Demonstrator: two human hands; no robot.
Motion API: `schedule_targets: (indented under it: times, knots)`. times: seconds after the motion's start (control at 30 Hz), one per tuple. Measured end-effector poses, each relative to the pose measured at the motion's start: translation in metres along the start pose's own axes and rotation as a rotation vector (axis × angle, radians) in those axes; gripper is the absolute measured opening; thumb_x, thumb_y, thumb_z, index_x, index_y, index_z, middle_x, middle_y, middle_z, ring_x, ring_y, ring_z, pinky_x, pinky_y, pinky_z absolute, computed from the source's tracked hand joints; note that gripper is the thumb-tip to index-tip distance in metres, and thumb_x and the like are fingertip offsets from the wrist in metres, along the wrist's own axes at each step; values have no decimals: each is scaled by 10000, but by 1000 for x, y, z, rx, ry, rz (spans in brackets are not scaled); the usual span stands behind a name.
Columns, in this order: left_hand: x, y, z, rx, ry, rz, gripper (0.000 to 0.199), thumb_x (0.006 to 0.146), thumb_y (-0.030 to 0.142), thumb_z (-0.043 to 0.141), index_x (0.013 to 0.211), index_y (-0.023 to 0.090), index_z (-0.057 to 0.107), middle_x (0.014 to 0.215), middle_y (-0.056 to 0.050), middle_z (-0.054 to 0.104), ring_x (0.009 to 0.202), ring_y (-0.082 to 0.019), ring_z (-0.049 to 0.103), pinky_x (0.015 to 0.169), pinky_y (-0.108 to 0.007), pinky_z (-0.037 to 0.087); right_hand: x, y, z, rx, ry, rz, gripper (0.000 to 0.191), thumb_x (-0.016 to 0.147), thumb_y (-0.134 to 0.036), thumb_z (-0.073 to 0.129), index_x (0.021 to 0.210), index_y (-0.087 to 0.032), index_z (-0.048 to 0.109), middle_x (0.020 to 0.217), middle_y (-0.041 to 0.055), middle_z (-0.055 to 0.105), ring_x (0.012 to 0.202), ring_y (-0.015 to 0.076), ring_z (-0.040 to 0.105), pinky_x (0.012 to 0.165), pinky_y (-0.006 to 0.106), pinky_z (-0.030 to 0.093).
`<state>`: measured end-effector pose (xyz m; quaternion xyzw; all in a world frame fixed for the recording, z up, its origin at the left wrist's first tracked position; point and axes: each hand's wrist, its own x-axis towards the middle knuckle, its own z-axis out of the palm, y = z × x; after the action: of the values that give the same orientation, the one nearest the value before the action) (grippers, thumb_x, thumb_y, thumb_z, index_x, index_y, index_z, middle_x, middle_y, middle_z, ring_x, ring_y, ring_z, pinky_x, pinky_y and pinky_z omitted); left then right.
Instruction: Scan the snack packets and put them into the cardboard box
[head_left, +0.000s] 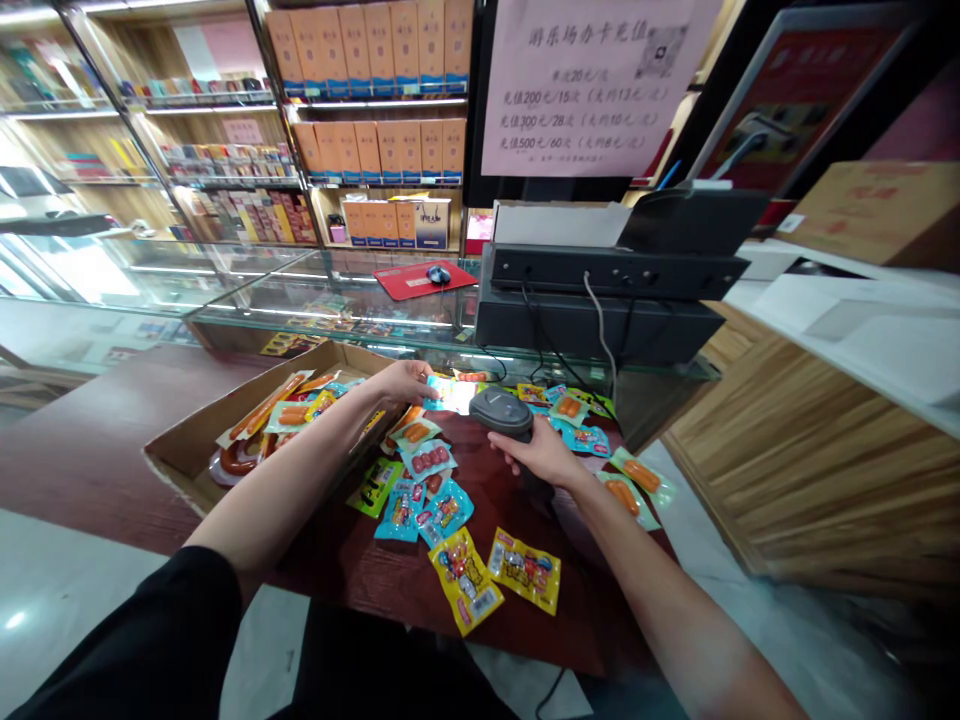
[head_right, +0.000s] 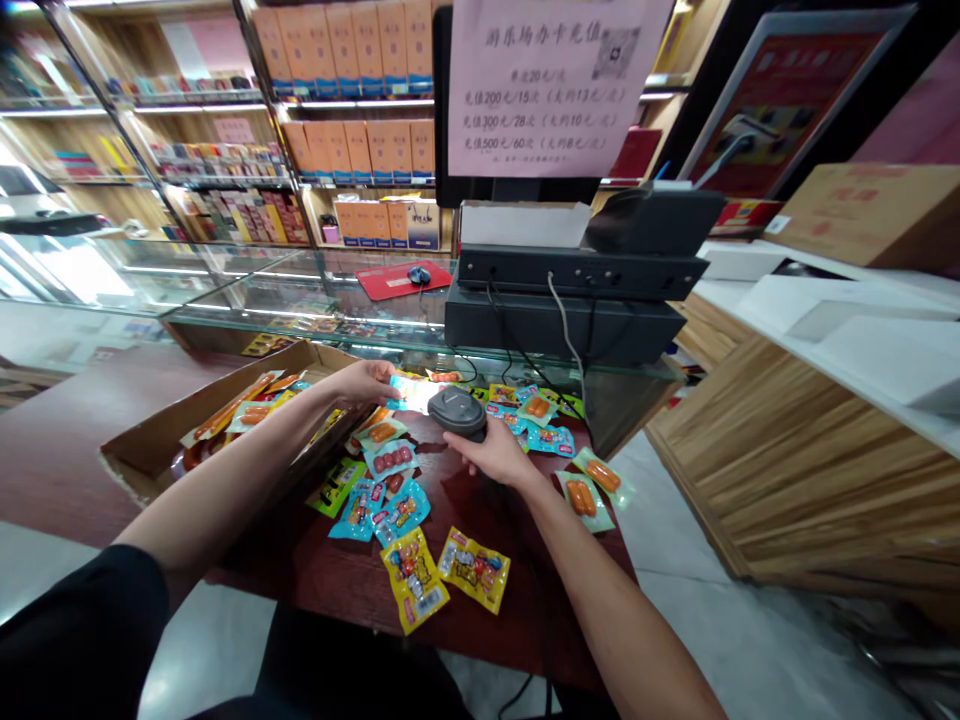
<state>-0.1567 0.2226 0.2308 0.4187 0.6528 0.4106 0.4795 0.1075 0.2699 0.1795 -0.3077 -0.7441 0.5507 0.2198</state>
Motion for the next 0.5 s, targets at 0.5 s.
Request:
schedule_targets:
  times: [0.5]
  knots:
    - [-4, 9, -19, -33, 82, 49, 451, 468, 176, 912, 724, 150, 542, 655, 28, 643, 586, -99, 626, 546, -200, 489, 0, 0, -1, -29, 12, -12, 401, 752, -557, 693, 773, -164, 611, 556, 8, 610, 402, 124, 536, 413, 246, 421]
